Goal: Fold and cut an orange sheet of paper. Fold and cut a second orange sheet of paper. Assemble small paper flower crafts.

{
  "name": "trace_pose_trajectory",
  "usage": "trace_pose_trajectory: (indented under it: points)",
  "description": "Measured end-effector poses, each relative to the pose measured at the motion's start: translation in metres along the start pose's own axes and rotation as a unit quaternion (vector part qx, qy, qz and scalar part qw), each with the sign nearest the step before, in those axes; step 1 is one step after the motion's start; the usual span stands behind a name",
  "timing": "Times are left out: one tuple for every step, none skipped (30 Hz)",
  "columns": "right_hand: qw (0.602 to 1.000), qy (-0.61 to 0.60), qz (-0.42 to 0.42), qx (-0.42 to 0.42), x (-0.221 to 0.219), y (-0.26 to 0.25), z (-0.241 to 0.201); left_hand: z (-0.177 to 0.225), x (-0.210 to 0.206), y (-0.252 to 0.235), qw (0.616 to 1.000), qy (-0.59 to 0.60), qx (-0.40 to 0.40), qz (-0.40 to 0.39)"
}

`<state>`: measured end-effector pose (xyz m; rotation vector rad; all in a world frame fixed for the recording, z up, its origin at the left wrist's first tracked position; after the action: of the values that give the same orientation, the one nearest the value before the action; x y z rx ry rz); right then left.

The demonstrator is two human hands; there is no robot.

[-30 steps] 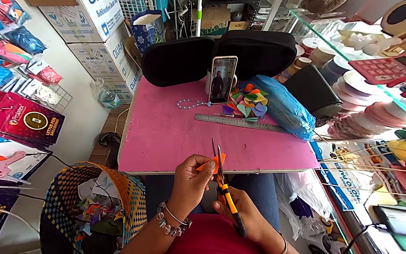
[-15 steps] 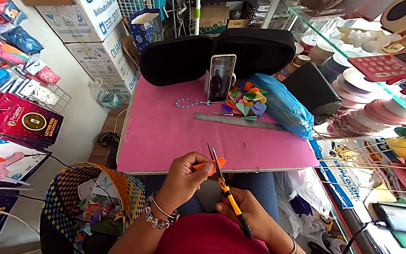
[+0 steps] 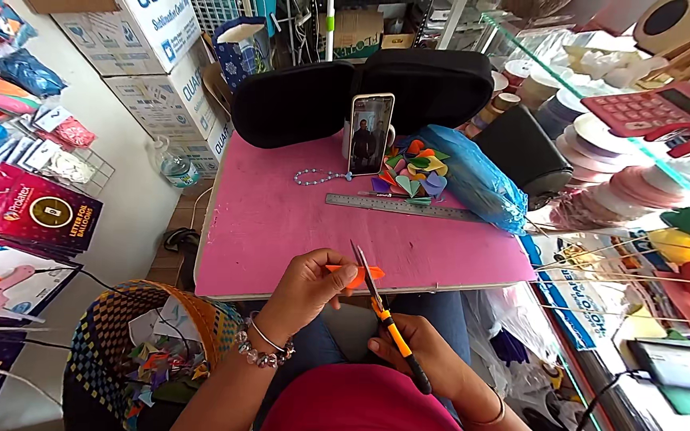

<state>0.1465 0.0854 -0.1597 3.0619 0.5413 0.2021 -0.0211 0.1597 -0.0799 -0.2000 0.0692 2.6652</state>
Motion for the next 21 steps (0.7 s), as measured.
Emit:
trace_pose_trajectory:
  points:
    - [1.000, -0.018, 0.008, -0.004, -0.002, -0.001, 0.000, -0.004, -0.001, 0.001, 0.999, 0.035, -0.015, 0.020]
    - [0.999, -0.028, 0.013, -0.007, -0.004, -0.003, 0.000, -0.008, -0.003, 0.002, 0.997, 0.058, -0.030, 0.045]
    - [0.999, -0.033, 0.016, -0.011, -0.006, -0.003, 0.001, -0.011, -0.004, 0.003, 0.994, 0.073, -0.043, 0.074]
    - [0.999, -0.034, 0.018, -0.013, -0.008, -0.004, 0.002, -0.014, -0.004, 0.005, 0.990, 0.079, -0.056, 0.104]
    - [0.999, -0.032, 0.019, -0.018, -0.009, -0.004, 0.003, -0.015, -0.004, 0.006, 0.986, 0.080, -0.069, 0.128]
    - [0.999, -0.029, 0.023, -0.022, -0.010, -0.004, 0.005, -0.015, -0.004, 0.008, 0.983, 0.073, -0.082, 0.145]
    - [0.999, -0.025, 0.024, -0.022, -0.011, -0.005, 0.005, -0.014, -0.005, 0.009, 0.982, 0.058, -0.091, 0.153]
    - [0.999, -0.021, 0.022, -0.019, -0.012, -0.005, 0.006, -0.012, -0.006, 0.009, 0.983, 0.044, -0.094, 0.152]
    - [1.000, -0.017, 0.017, -0.014, -0.012, -0.005, 0.005, -0.012, -0.008, 0.009, 0.985, 0.032, -0.089, 0.142]
    - [1.000, -0.016, 0.011, -0.008, -0.013, -0.005, 0.003, -0.013, -0.010, 0.009, 0.988, 0.025, -0.079, 0.129]
    - [1.000, -0.014, 0.007, -0.001, -0.014, -0.006, 0.001, -0.014, -0.013, 0.008, 0.991, 0.022, -0.068, 0.117]
    - [1.000, -0.016, 0.005, 0.005, -0.015, -0.006, 0.000, -0.015, -0.015, 0.008, 0.992, 0.023, -0.058, 0.109]
    - [1.000, -0.018, 0.006, 0.008, -0.016, -0.006, 0.000, -0.016, -0.016, 0.007, 0.993, 0.024, -0.051, 0.105]
    - [1.000, -0.018, 0.008, 0.008, -0.016, -0.006, 0.001, -0.017, -0.015, 0.006, 0.993, 0.025, -0.046, 0.104]
    - [1.000, -0.018, 0.009, 0.007, -0.016, -0.006, 0.001, -0.018, -0.015, 0.006, 0.993, 0.024, -0.041, 0.103]
    - [1.000, -0.018, 0.011, 0.004, -0.016, -0.005, 0.002, -0.019, -0.015, 0.005, 0.994, 0.022, -0.036, 0.103]
    - [1.000, -0.017, 0.011, -0.001, -0.015, -0.005, 0.002, -0.019, -0.014, 0.005, 0.994, 0.022, -0.031, 0.103]
    - [1.000, -0.016, 0.010, -0.005, -0.014, -0.006, 0.003, -0.019, -0.013, 0.004, 0.994, 0.019, -0.027, 0.102]
    - [1.000, -0.015, 0.008, -0.010, -0.013, -0.006, 0.004, -0.019, -0.012, 0.003, 0.995, 0.018, -0.022, 0.100]
    - [1.000, -0.013, 0.006, -0.012, -0.012, -0.007, 0.004, -0.019, -0.011, 0.002, 0.995, 0.016, -0.016, 0.099]
    - [1.000, -0.010, 0.007, -0.016, -0.010, -0.008, 0.005, -0.020, -0.010, 0.000, 0.995, 0.014, -0.007, 0.098]
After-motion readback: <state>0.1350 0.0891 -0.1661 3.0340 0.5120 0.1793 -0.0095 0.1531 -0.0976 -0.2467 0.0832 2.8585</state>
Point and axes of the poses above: each hand's wrist, its own y-axis away from the middle knuckle, its own x-axis out of the back of the hand, z = x × y, the point moved 8 cm from there along -y, towards the middle knuckle, and after that the axes turned 6 degrees about x, right-handed, at the moved point
